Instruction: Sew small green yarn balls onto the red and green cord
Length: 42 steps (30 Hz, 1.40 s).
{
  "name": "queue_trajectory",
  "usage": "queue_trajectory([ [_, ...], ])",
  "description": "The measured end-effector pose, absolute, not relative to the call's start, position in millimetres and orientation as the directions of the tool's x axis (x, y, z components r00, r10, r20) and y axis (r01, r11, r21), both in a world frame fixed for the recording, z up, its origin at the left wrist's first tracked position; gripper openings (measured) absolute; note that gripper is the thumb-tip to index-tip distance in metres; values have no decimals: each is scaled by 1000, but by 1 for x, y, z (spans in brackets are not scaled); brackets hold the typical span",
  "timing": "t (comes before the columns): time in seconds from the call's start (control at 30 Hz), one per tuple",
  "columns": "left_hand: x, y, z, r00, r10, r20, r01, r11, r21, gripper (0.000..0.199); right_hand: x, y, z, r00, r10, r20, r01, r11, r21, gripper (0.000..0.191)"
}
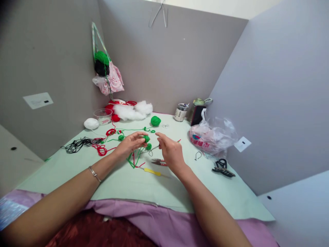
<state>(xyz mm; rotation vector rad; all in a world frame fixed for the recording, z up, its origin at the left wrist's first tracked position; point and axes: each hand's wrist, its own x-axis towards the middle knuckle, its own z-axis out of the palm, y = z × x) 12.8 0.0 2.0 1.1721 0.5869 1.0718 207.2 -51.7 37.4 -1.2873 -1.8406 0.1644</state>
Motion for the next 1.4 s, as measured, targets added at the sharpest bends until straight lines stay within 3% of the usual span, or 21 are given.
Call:
queue_trajectory([
  [0.13, 13, -3, 8, 411, 900, 146, -379, 23, 925, 40, 205, -54, 36, -78, 864, 498, 619, 433, -655, 13],
  [0.33, 13, -2, 6, 418, 892, 174, -371, -6, 928, 39, 199, -56, 33, -194, 791, 580, 670, 539, -510, 16],
  [0.9, 13, -1, 1, 419, 884, 209, -358, -51, 932, 37, 197, -54, 24, -184, 830, 526, 688, 491, -534, 13],
  [1.2, 16, -5, 3, 447, 876, 180, -378, 3, 926, 36, 192, -50, 24, -126, 913, 387, 443, 401, -802, 18],
  [1.4, 17, -6, 1, 434, 884, 174, -368, -2, 930, 35, 193, -44, 20, -129, 936, 327, 368, 351, -861, 20],
])
